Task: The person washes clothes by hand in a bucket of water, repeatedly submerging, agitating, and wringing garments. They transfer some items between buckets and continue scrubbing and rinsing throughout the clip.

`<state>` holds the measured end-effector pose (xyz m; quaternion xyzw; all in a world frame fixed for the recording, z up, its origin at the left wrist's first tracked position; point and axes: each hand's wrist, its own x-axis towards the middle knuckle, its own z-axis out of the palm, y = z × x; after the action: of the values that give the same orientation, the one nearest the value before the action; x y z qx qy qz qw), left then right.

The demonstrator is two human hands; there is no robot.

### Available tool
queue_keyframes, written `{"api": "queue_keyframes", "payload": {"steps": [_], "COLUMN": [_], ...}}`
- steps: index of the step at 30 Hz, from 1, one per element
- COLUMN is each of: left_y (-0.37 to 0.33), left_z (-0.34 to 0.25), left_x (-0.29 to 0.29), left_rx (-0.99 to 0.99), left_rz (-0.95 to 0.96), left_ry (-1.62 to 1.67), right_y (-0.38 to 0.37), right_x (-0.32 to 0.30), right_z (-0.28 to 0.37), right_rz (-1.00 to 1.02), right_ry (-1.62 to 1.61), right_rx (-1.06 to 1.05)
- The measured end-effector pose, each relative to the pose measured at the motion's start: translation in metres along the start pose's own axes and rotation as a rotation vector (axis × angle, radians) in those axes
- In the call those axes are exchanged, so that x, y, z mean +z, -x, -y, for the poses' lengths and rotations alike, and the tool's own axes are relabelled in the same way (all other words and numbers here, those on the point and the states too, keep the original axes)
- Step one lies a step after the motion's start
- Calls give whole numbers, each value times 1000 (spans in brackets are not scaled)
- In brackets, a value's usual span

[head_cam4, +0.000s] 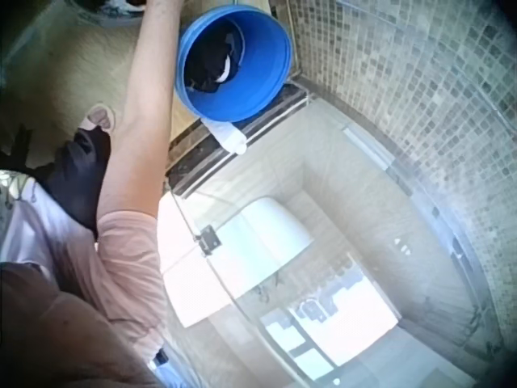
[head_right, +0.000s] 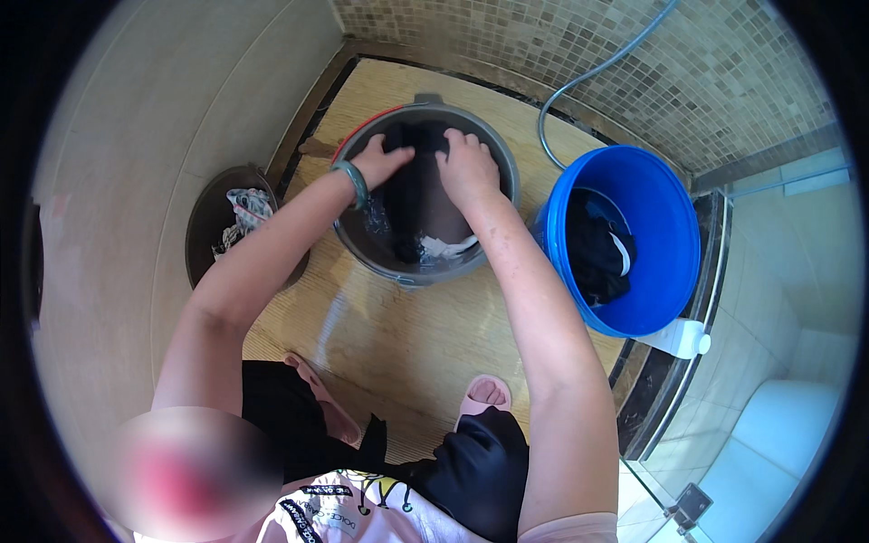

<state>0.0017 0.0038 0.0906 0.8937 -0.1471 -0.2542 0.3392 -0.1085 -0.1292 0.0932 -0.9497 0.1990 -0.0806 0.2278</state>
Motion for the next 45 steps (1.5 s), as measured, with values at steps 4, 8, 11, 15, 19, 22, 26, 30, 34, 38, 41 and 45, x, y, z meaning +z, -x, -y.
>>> {"api": "queue_keyframes", "payload": {"steps": [4,8,11,15,19,22,26,30,34,38,41,45], "left_y": [14,4,-25,-65,-17,-24,-11,12,-7,-33,9,2], "left_z": [1,0,15,74,9,23,27,3,43,90,-7,-4], "left_x": [36,63,103,83,55,30,26,38,39,26,25,17], "left_rx": [126,147,194,193,-51,-465,-537,-589,-525,-300,-498,-560], "left_rz": [336,558,491,316,213,419,454,659,449,422,439,302], "left_ry": [-752,-1093,-904,-507,-12,789,912,1116,1076,1053,907,905], "right_y": [7,3,-3,-18,3,15,29,-5,20,21,-6,13], "right_x": [30,48,44,88,45,31,17,2,13,20,6,36], "right_z": [8,0,-12,-4,-8,29,76,36,79,87,11,12], "right_rz": [404,568,614,572,281,130,-85,-53,25,-104,-90,76], "right_ry": [261,248,152,95,-128,-563,-556,-219,-365,-364,-68,51], "right_rx": [34,90,193,113,222,135,-164,192,4,-79,207,120]}}
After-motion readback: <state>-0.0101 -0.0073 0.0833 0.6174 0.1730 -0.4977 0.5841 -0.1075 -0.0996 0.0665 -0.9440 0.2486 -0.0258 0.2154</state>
